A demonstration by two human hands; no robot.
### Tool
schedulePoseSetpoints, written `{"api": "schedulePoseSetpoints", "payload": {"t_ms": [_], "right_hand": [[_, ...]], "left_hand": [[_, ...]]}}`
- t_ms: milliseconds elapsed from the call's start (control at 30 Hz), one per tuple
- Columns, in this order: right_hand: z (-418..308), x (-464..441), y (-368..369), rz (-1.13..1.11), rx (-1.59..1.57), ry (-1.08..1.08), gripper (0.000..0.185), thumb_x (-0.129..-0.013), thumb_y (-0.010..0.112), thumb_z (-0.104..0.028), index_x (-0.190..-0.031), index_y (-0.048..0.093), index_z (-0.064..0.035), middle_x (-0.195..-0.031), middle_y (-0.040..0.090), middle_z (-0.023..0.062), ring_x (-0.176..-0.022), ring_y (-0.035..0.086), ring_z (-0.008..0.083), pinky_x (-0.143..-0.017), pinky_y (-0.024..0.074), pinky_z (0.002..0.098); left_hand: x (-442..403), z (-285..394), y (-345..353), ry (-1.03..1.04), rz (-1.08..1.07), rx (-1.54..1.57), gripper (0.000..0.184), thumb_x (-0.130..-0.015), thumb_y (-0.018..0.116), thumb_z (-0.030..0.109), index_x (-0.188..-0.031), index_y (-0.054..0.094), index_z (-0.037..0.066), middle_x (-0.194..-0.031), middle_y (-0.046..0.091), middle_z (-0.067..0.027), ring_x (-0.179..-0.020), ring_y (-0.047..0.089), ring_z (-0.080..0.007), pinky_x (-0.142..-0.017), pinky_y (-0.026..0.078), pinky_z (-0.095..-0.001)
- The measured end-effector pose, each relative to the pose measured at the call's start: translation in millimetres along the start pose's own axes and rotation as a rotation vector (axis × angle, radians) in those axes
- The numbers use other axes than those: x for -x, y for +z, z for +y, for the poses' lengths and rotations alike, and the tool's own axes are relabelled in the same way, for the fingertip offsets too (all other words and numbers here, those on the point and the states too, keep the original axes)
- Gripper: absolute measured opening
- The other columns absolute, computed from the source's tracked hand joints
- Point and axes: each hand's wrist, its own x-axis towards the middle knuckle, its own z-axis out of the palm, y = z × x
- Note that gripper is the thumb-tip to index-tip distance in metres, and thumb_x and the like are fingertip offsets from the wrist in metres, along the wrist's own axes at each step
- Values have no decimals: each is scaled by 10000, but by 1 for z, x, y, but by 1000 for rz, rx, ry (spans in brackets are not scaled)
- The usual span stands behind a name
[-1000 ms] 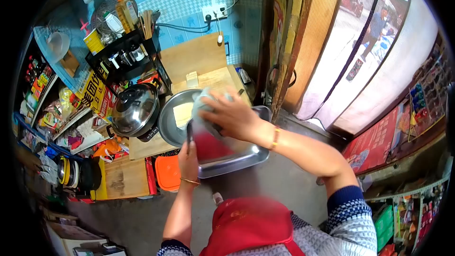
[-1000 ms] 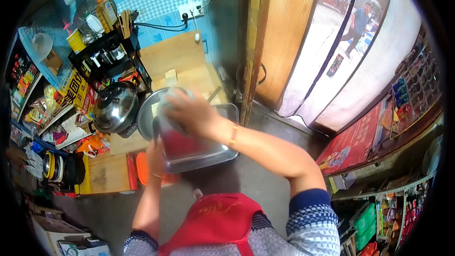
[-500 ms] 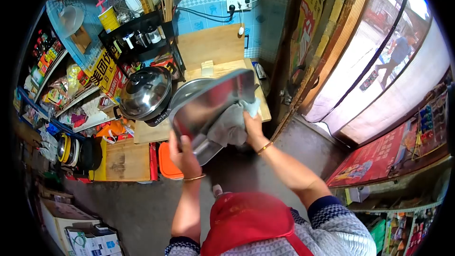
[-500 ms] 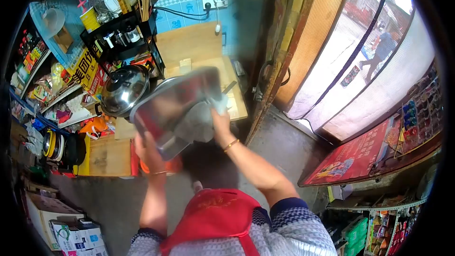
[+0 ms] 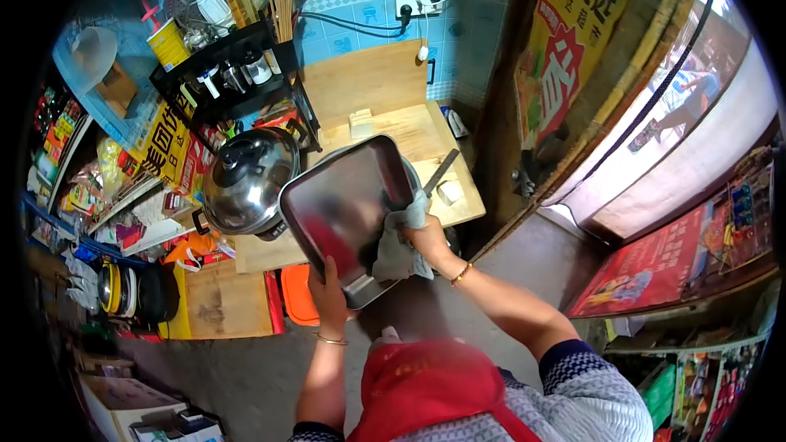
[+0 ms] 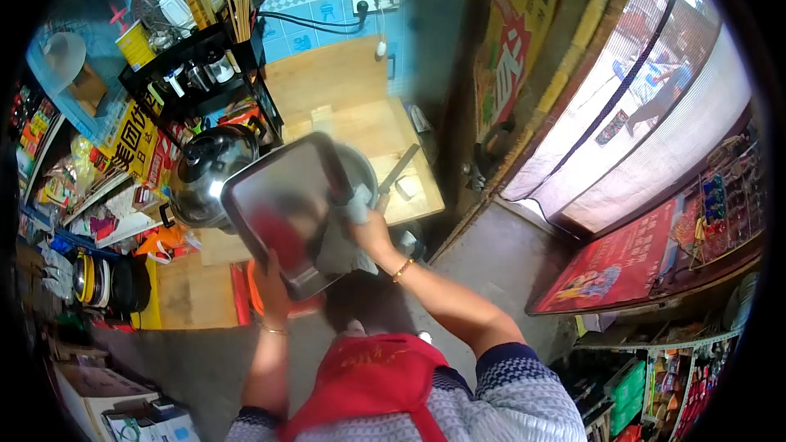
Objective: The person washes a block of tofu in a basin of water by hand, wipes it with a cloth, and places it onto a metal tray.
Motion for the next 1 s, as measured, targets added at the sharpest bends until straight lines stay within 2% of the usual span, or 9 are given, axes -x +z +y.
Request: {"api": "schedulePoseSetpoints", "payload": {"t_ms": [67, 167, 233, 300, 467, 567, 733, 833, 1000], "right_hand": [[3, 0, 12, 106, -260, 139, 297, -786, 569, -8, -1083, 564, -12, -917, 613, 62, -750, 580, 143, -652, 481, 258], [15, 18, 11, 16, -1064, 675, 294, -834, 541, -72, -1127, 551, -74, -976, 599, 65, -815, 569, 116, -691, 482, 276], [39, 48, -13, -369, -286, 74, 316, -837, 541, -83, -1152, 532, -64, -1025, 601, 71, -876, 588, 144, -749, 490, 286], [89, 58, -23, -286, -984, 733, 309, -832, 535, -70, -1139, 521, -42, -1038, 593, 71, -899, 584, 161, -792, 485, 302], [38, 25, -70, 359, -872, 588, 301, -802, 500, 1, -1100, 543, -4, -1028, 581, 89, -909, 573, 205, -808, 468, 305], [56, -35, -99, 565, -593, 438, 342, -783, 484, 33, -1121, 537, 14, -1027, 575, 91, -913, 567, 199, -798, 461, 295], [96, -149, -124, 674, -291, 341, 307, -774, 477, 52, -1070, 544, 5, -975, 568, 70, -882, 549, 160, -754, 455, 284], [100, -210, -126, 741, -633, 556, 287, -791, 483, 39, -1054, 558, -49, -949, 566, 72, -847, 548, 174, -751, 459, 294], [148, -262, -111, 429, -568, 445, 302, -828, 524, -38, -1128, 497, -61, -981, 568, 56, -856, 556, 192, -660, 488, 316]], "left_hand": [[-20, -12, 20, -40, 190, 234, 177, -912, 513, 184, -890, 524, 10, -693, 477, 44, -618, 388, -48, -549, 310, -204], [-52, -14, 40, -126, 86, 461, 207, -915, 508, 194, -969, 529, -5, -767, 504, 25, -658, 414, -54, -578, 346, -202], [-89, -45, 70, -121, 100, 460, 225, -905, 505, 172, -1044, 523, -3, -881, 536, -16, -744, 475, -87, -648, 393, -222], [-137, -61, 110, -224, 17, 712, 285, -884, 514, 153, -1126, 494, 3, -1011, 540, -62, -870, 515, -143, -748, 423, -273], [-226, -43, 216, -909, -144, 578, 316, -892, 418, 324, -1126, 464, 116, -1052, 542, -114, -926, 545, -238, -673, 476, -443], [-285, -110, 289, -1149, -349, 706, 232, -900, 388, 286, -1031, 461, 108, -950, 542, -103, -801, 545, -251, -544, 460, -363], [-370, -157, 347, -1037, -334, 265, 253, -888, 361, 275, -962, 536, 110, -738, 571, -61, -543, 523, -175, -412, 386, -328], [-410, -199, 353, -898, -413, -10, 310, -885, 348, 243, -996, 569, 57, -804, 625, -106, -608, 593, -204, -455, 441, -355], [-462, -348, 357, -882, -452, 367, 460, -879, 465, 359, -1002, 570, -71, -885, 628, -175, -749, 615, -279, -622, 484, -391]]}}
